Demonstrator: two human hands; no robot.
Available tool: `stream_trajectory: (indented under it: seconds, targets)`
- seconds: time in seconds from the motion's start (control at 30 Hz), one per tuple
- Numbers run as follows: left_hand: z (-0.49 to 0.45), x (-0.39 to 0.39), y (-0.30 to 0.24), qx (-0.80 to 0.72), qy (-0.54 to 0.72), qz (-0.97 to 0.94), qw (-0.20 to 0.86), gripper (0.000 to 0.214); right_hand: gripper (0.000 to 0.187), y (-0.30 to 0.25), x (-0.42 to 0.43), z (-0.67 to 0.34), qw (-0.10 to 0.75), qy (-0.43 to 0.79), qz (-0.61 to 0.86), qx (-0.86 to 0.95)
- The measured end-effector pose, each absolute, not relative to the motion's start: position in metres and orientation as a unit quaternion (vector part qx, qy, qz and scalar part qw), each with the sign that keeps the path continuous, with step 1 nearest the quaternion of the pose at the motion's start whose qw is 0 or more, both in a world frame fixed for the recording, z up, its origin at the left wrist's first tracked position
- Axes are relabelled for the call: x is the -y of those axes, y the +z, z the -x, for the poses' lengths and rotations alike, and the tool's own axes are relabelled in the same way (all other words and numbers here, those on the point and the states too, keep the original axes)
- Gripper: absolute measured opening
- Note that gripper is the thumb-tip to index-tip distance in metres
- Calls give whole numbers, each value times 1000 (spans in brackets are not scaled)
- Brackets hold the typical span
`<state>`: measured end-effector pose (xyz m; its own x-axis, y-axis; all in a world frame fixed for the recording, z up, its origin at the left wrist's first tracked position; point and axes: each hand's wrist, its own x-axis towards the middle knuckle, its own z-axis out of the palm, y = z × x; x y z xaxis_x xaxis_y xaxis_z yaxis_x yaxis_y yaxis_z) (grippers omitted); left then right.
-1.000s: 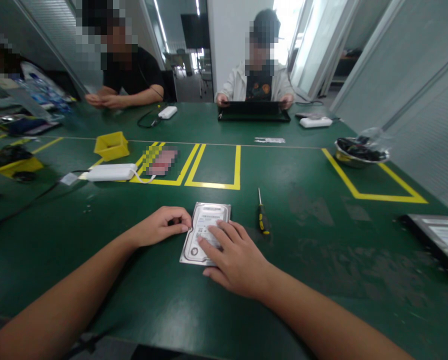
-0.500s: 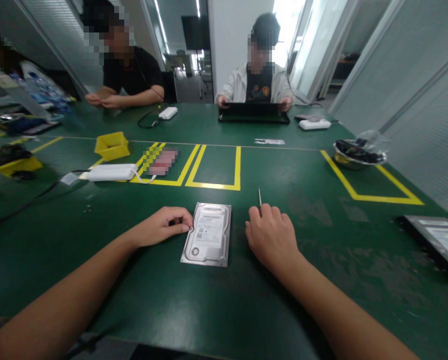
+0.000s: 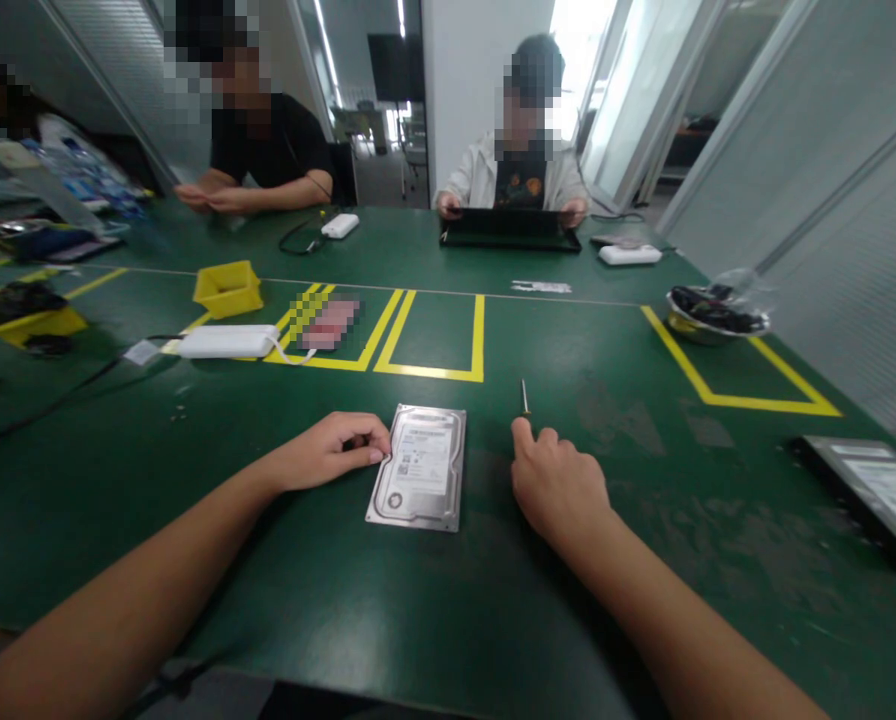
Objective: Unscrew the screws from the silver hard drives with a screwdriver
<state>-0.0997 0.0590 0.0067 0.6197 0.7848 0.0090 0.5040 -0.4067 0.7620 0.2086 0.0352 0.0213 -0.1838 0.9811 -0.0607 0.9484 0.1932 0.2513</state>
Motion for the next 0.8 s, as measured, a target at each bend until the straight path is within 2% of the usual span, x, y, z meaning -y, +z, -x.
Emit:
stream_trajectory:
  seconds: [0.13,0.23,0.33,0.47,0.57,0.67,0.8]
  targets:
    - [101,-59,5,-394,189,-817,375,13,24,31,-36,-210,84,87,-640,-759]
    - [101,-59,5,-396,191,-812,385,13,23,44,-38,-219,35,90,-654,-750]
    - [101,-59,4,-399,192,-802,400,13,23,60,-42,-235,-76,76,-651,-752]
    - [102,-60,2,-400,195,-795,411,14,27,85,-46,-252,-288,23,-626,-724]
    - [102,-60,2,-399,197,-791,421,15,29,102,-45,-251,-431,-106,-586,-678]
    - [101,-60,3,-401,199,-786,427,14,22,116,-44,-240,-545,-261,-485,-632]
    - [101,-59,3,-406,199,-778,437,15,11,132,-45,-217,-592,-355,-363,-626]
